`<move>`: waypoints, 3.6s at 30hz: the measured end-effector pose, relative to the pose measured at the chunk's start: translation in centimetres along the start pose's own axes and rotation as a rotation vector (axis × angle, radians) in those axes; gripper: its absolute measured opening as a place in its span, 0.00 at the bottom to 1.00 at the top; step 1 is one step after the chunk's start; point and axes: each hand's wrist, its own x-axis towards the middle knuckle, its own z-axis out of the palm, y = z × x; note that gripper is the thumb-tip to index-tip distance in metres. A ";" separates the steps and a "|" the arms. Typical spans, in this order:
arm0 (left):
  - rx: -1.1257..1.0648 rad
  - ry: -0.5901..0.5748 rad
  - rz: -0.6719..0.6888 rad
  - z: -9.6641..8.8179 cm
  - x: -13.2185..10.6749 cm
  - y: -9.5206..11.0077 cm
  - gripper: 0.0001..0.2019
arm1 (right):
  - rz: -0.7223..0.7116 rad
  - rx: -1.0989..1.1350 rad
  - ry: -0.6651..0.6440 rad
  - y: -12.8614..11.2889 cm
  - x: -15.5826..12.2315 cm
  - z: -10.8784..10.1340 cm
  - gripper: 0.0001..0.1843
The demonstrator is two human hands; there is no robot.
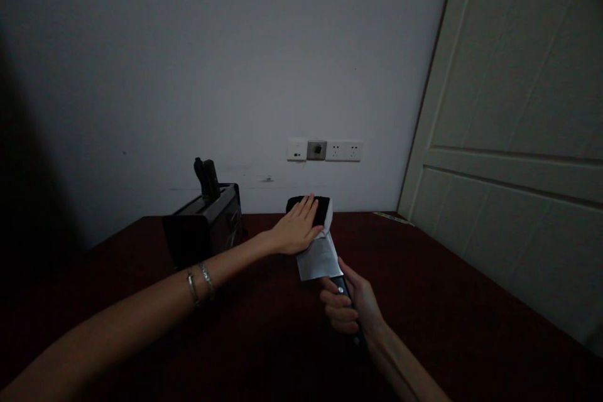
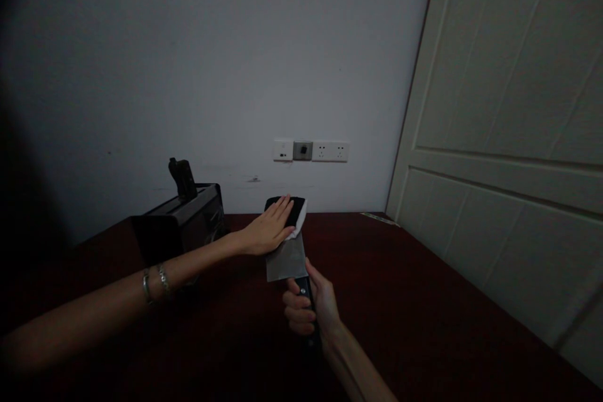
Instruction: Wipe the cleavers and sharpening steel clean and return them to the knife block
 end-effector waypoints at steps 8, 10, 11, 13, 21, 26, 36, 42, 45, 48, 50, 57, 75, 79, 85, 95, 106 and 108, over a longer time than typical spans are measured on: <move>0.012 0.025 0.201 -1.0 -3.6 5.0 0.30 | -0.030 -0.044 0.006 -0.2 -0.3 0.2 0.18; 0.009 -0.001 0.206 -1.5 -3.6 4.9 0.31 | -0.030 -0.045 0.006 -0.1 -0.3 0.3 0.18; 0.012 -0.013 0.203 -1.6 -3.5 4.7 0.31 | -0.032 -0.045 0.006 -0.1 -0.3 0.4 0.18; 0.021 -0.016 0.183 -1.7 -2.8 4.1 0.32 | -0.028 -0.047 0.010 -0.1 -0.3 0.4 0.20; 0.004 0.024 -0.004 -1.5 0.6 0.0 0.33 | -0.006 -0.029 -0.001 0.3 0.0 0.6 0.24; -0.001 0.033 -0.018 -1.2 0.2 -0.3 0.33 | -0.034 -0.017 -0.013 0.1 -0.1 0.7 0.23; -0.002 -0.029 0.207 -1.4 -5.0 3.3 0.32 | -0.074 -0.009 -0.061 -0.7 -0.5 0.4 0.24; -0.006 -0.053 0.072 -1.6 -2.5 -0.1 0.32 | -0.031 0.015 -0.089 -0.1 -0.2 0.2 0.25; -0.006 -0.039 -0.002 -1.6 -1.1 -2.1 0.33 | -0.013 0.024 -0.113 0.2 0.0 0.3 0.25; 0.010 -0.009 -0.008 -1.5 -0.7 -2.8 0.33 | -0.010 0.032 -0.109 0.4 0.1 0.4 0.25; 0.022 0.013 0.024 -1.4 -1.2 -2.1 0.33 | -0.008 0.036 -0.105 0.4 0.1 0.5 0.25; 0.010 -0.054 0.298 -1.8 -4.7 3.3 0.30 | -0.011 0.076 -0.102 0.2 0.0 -0.2 0.22; 0.006 -0.053 0.148 -1.9 -1.1 -1.0 0.33 | 0.021 0.013 -0.051 0.7 0.2 0.4 0.25; 0.015 -0.039 0.117 -1.7 -1.0 0.4 0.34 | 0.023 0.000 -0.041 0.5 0.1 0.2 0.25; 0.031 -0.029 0.208 -1.8 -3.1 4.3 0.32 | -0.010 0.013 -0.032 0.4 -0.2 0.0 0.20; 0.037 -0.033 0.206 -2.1 -3.7 4.5 0.34 | 0.021 -0.016 0.024 0.4 -0.1 0.6 0.19; -0.019 -0.089 0.108 -2.9 -0.8 1.9 0.35 | 0.010 0.015 -0.067 0.7 0.1 0.7 0.24; -0.033 -0.093 0.079 -2.8 -0.1 0.9 0.34 | 0.018 0.022 -0.062 0.8 0.1 0.9 0.24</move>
